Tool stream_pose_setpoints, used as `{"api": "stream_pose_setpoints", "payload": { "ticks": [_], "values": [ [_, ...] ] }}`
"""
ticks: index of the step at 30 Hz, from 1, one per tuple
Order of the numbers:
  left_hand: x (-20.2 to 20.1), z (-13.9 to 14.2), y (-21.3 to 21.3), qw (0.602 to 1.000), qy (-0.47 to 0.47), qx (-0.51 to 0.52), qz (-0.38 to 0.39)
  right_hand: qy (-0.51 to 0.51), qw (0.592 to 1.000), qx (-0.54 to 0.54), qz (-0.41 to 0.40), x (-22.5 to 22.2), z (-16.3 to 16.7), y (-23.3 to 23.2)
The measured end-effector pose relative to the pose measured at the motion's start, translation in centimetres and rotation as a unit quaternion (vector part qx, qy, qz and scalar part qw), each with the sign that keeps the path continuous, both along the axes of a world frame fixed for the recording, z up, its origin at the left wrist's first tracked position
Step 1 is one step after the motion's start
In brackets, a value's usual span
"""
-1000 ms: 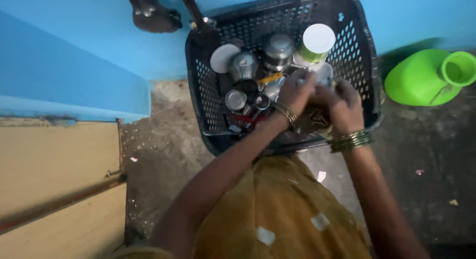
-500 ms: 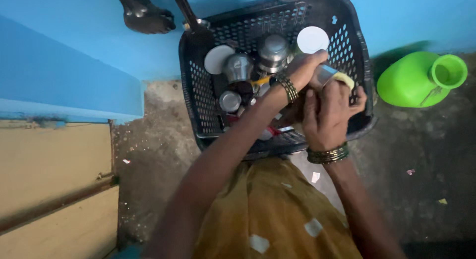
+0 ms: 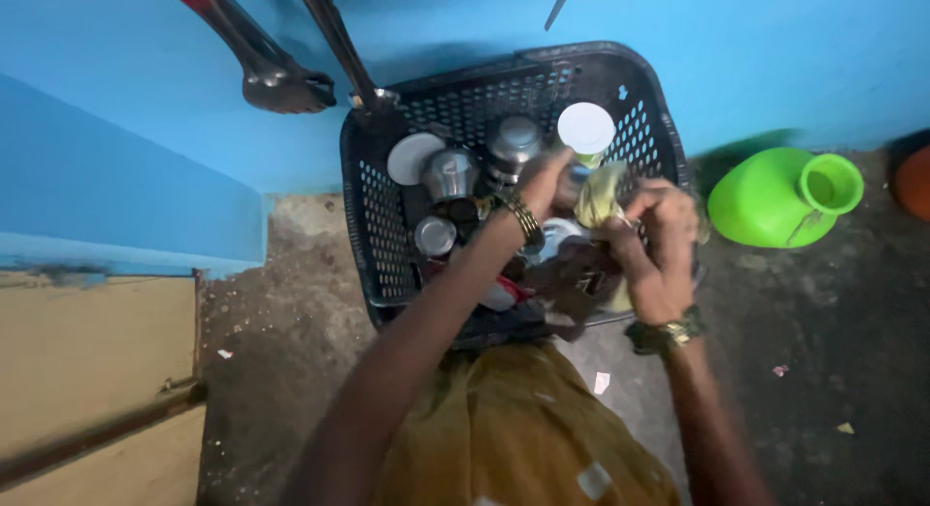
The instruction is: The person dries various metal kitchen items with a yellow cloth, including cups, bowls, and a pot, then places them into a wall-mounted dish rack. The person handles items one at a time, wiping both interior and exterior surfaces before stacking them in the rack.
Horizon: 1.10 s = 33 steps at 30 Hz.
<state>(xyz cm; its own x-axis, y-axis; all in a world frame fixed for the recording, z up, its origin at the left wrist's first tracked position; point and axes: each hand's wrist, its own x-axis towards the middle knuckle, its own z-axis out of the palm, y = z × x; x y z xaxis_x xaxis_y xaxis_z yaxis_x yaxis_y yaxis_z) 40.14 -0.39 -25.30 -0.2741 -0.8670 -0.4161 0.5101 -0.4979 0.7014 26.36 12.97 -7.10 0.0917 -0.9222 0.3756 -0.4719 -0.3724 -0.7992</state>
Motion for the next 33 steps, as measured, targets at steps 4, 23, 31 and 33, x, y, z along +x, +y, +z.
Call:
{"api": "stream_pose_setpoints", "payload": {
  "ticks": [4,23,31,33],
  "values": [
    [-0.4,0.9,1.4,1.000,-0.012,-0.019,0.017,-0.037,0.997,0.068,-0.003,1.9,-1.8,0.6],
    [-1.4,4.6,1.3,0.892,-0.284,-0.171,-0.307,0.301,0.939,-0.166,-0.013,3.1,-1.3,0.3],
    [-1.7,3.3,1.3,0.877,-0.351,-0.315,-0.089,0.102,0.976,-0.103,-0.163,6.1,-1.4,0.8],
    [-0.6,3.2,1.5,0.912,-0.312,-0.146,-0.224,0.291,0.929,-0.202,-0.105,5.7,-1.8,0.6]
  ]
}}
